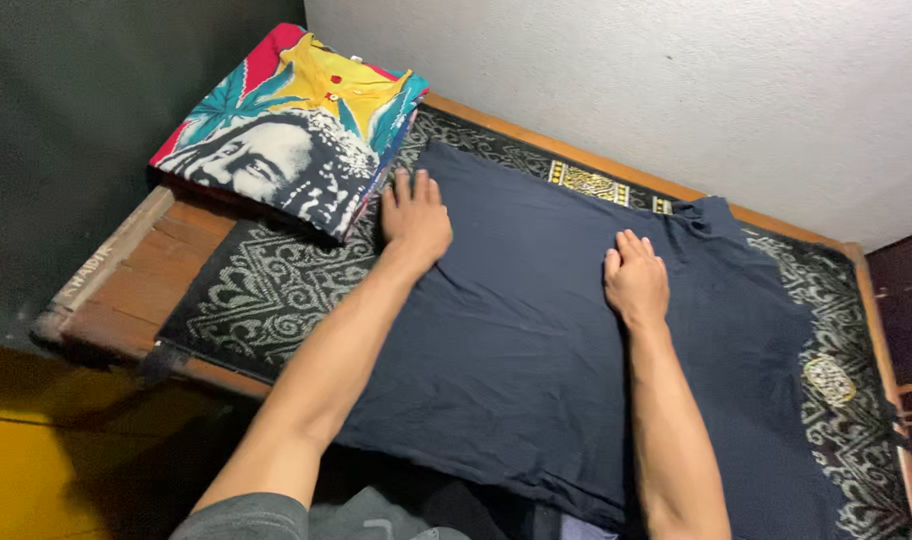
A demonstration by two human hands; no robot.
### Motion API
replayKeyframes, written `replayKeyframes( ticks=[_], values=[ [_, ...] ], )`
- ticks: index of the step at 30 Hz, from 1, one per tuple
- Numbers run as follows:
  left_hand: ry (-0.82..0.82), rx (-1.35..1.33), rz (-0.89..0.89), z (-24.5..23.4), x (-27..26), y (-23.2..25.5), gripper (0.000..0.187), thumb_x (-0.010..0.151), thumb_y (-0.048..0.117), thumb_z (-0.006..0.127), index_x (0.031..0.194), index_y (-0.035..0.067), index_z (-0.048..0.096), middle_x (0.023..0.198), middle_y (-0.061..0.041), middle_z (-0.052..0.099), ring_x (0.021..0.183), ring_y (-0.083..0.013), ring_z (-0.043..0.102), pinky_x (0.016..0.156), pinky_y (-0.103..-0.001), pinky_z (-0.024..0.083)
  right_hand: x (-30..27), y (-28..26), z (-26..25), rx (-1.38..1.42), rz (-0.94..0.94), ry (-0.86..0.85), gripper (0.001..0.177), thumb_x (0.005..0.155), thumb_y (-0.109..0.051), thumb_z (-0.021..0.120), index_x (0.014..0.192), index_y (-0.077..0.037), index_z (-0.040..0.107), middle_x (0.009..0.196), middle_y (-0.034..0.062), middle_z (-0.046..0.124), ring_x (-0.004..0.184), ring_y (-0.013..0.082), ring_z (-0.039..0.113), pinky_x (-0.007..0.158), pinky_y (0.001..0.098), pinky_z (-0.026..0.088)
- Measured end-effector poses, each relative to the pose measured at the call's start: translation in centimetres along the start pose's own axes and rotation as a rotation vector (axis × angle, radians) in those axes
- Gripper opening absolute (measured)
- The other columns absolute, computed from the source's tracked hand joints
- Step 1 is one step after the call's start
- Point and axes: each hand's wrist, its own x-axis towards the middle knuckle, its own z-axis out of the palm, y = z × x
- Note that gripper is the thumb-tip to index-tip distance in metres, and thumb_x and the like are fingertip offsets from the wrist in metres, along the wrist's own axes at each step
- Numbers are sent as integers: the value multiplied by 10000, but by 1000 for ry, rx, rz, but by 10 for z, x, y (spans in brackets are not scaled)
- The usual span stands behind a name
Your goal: The person folds a black t-shirt on a table by flattening the fabric, folding in the sleeves, and then folding the shirt into a rectangular shape.
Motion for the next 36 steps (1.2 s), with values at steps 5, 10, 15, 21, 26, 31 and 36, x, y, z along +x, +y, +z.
replayKeyframes(
  ticks=[5, 10, 15, 21, 26, 31, 36],
  values=[
    [163, -246, 348, 20, -2, 133, 454, 924, 183, 499, 1323, -11, 599, 1484, -179, 517, 1420, -390, 384, 1096, -572, 381, -8, 12, 9, 183, 97, 189, 329, 978, -170, 569, 1248, -60, 722, 1320, 153, 694, 1241, 345, 633, 1072, 431, 485],
    [-115, -422, 529, 47, -2, 240, 594, 924, 240, 495, 1500, 99, 465, 1631, -99, 378, 1519, -362, 257, 1194, -587, 246, 2, 49, 16, 430, 298, 315, 287, 975, -111, 586, 1192, -94, 773, 1170, 143, 756, 1087, 271, 719, 967, 367, 533],
    [-287, -351, 567, 42, 17, 252, 557, 986, 342, 439, 1532, 235, 407, 1649, -57, 288, 1538, -337, 183, 1217, -608, 120, 7, 80, 27, 1135, 544, 445, 269, 1019, -82, 562, 1208, -13, 742, 1111, 80, 750, 934, 126, 666, 803, 259, 520],
    [-133, -224, 751, 70, 21, 281, 586, 985, 318, 468, 1555, 186, 439, 1693, -38, 323, 1602, -273, 207, 1269, -564, 142, 4, 90, 29, 1296, 633, 471, 252, 1036, -79, 554, 1218, 5, 708, 1127, 58, 721, 964, 95, 656, 825, 225, 521],
    [-276, -279, 700, 82, 27, 315, 712, 958, 407, 453, 1607, 145, 321, 1699, -53, 232, 1567, -283, 137, 1224, -552, 85, -1, 100, 11, 1228, 522, 603, 290, 1033, -83, 527, 1263, -15, 690, 1206, 96, 727, 1110, 160, 690, 957, 271, 548],
    [-391, -280, 521, 52, 40, 261, 670, 1014, 524, 339, 1616, 240, 263, 1718, -4, 155, 1588, -255, 78, 1248, -559, 40, 16, 100, -2, 408, 249, 144, 363, 1005, -116, 514, 1308, -97, 712, 1316, 105, 722, 1256, 259, 681, 1075, 374, 511],
    [-427, -199, 350, 18, 57, 182, 725, 1002, 593, 296, 1628, 247, 180, 1716, -1, 80, 1579, -260, 1, 1237, -559, 4, 34, 105, 1, -20, 105, -105, 441, 1008, -266, 516, 1422, -143, 607, 1539, 35, 539, 1450, 345, 443, 1115, 507, 378]
  ],
)
